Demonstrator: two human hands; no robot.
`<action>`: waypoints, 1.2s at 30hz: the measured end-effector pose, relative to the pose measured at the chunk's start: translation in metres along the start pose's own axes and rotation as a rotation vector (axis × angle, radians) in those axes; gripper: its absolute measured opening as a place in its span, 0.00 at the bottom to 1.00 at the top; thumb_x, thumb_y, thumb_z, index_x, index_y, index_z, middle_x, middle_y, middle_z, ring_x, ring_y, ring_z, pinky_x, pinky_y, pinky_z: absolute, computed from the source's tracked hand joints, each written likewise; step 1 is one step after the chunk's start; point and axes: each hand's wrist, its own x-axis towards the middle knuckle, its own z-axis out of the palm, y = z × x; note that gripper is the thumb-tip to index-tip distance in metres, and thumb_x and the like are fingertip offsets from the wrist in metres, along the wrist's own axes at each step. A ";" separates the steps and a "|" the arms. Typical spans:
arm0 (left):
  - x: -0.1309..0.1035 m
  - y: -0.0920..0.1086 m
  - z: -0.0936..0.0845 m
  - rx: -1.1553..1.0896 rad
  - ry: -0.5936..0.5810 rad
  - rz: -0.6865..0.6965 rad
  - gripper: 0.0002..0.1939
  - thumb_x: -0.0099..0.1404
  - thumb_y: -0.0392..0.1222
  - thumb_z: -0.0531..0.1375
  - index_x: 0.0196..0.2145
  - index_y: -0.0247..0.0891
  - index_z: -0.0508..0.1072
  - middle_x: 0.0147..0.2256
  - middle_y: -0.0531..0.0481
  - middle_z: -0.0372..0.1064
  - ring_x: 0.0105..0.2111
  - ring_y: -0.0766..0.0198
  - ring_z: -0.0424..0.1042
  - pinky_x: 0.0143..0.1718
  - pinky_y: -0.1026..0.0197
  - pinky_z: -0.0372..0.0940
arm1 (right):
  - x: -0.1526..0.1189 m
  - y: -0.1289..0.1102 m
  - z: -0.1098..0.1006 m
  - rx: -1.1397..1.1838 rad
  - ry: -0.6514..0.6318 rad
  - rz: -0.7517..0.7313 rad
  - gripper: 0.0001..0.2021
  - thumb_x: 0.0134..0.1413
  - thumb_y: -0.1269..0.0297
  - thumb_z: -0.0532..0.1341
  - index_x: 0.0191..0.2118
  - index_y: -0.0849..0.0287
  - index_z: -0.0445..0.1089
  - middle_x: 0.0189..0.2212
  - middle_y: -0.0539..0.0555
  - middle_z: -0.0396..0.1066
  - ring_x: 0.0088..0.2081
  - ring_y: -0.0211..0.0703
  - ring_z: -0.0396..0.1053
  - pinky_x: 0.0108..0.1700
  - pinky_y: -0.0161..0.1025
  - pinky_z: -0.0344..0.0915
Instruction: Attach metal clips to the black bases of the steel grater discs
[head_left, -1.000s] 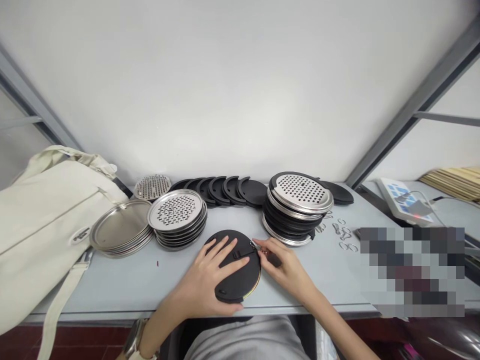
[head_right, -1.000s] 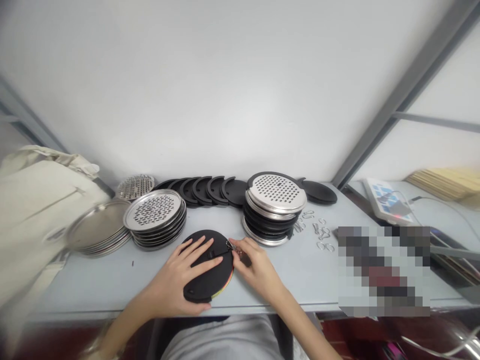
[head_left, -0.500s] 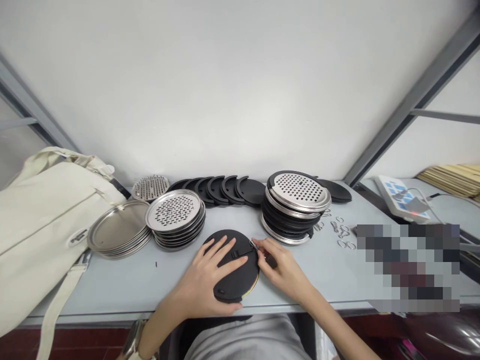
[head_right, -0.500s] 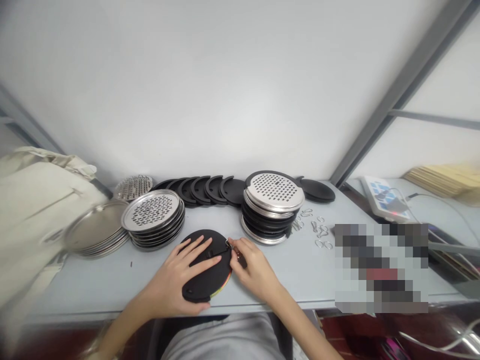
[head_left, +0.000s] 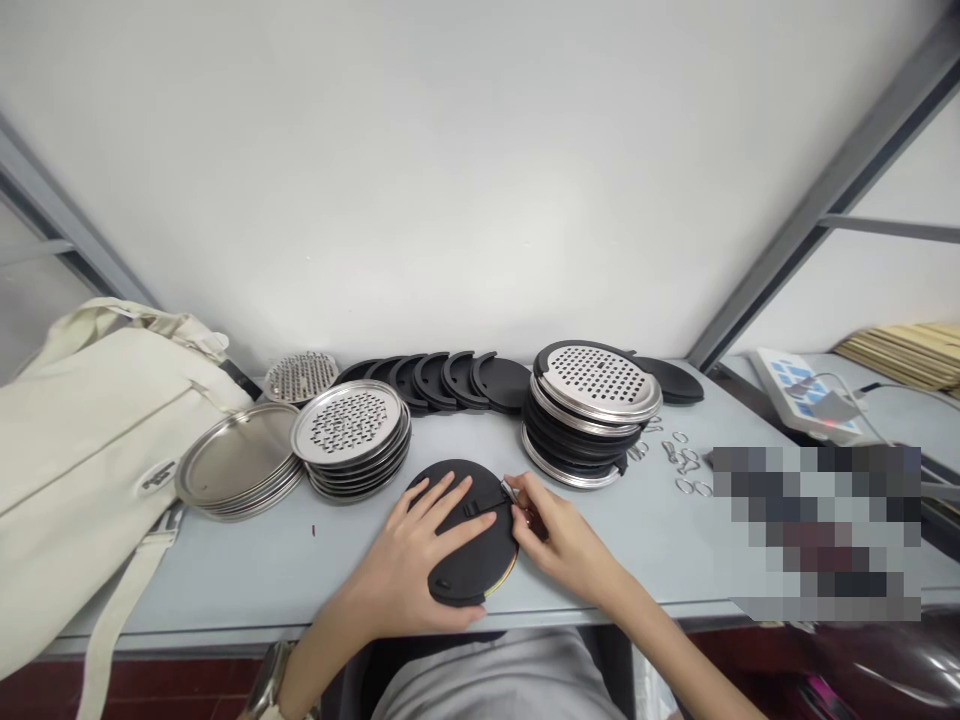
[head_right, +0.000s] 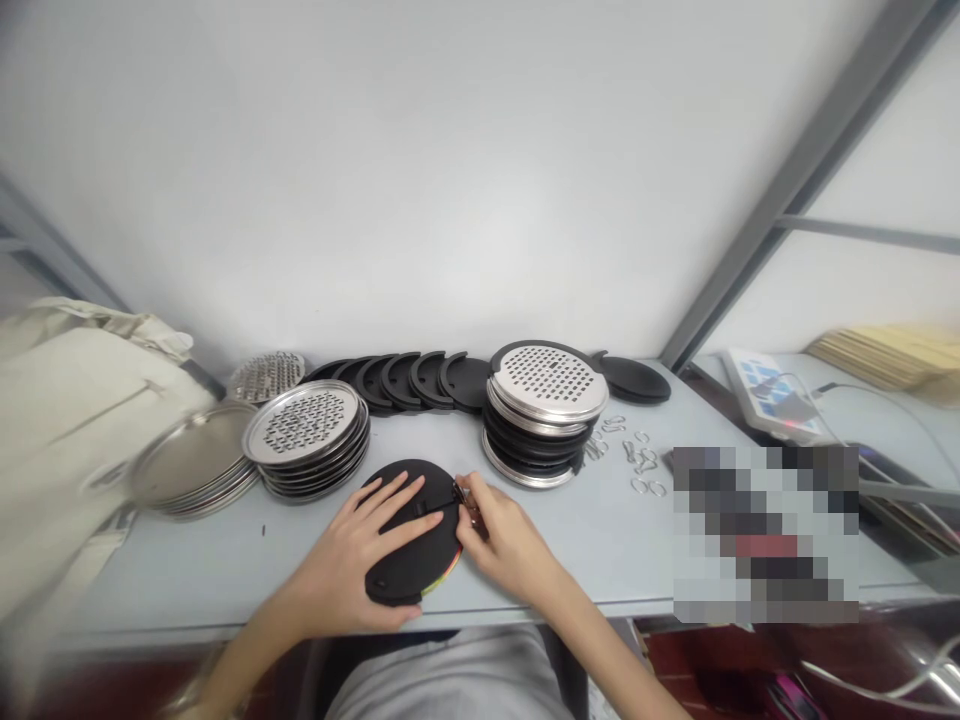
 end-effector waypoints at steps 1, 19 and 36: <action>0.000 0.000 0.000 0.000 -0.001 -0.001 0.47 0.51 0.52 0.67 0.66 0.53 0.53 0.69 0.47 0.39 0.67 0.46 0.46 0.64 0.39 0.44 | 0.000 0.000 0.000 0.000 -0.005 0.003 0.06 0.63 0.69 0.50 0.46 0.57 0.57 0.31 0.50 0.66 0.30 0.39 0.66 0.35 0.35 0.63; -0.001 -0.001 0.001 -0.009 0.039 0.008 0.46 0.51 0.53 0.68 0.65 0.51 0.57 0.68 0.47 0.42 0.66 0.44 0.48 0.64 0.40 0.45 | -0.001 0.000 0.001 -0.108 -0.004 -0.092 0.08 0.60 0.74 0.50 0.42 0.57 0.61 0.34 0.53 0.70 0.32 0.41 0.68 0.36 0.36 0.64; -0.001 0.000 0.001 -0.032 0.036 -0.007 0.46 0.52 0.54 0.68 0.66 0.51 0.55 0.68 0.46 0.42 0.65 0.42 0.49 0.63 0.39 0.45 | 0.005 0.004 0.005 0.036 0.211 0.040 0.09 0.68 0.65 0.47 0.50 0.58 0.58 0.28 0.49 0.66 0.28 0.40 0.67 0.36 0.35 0.65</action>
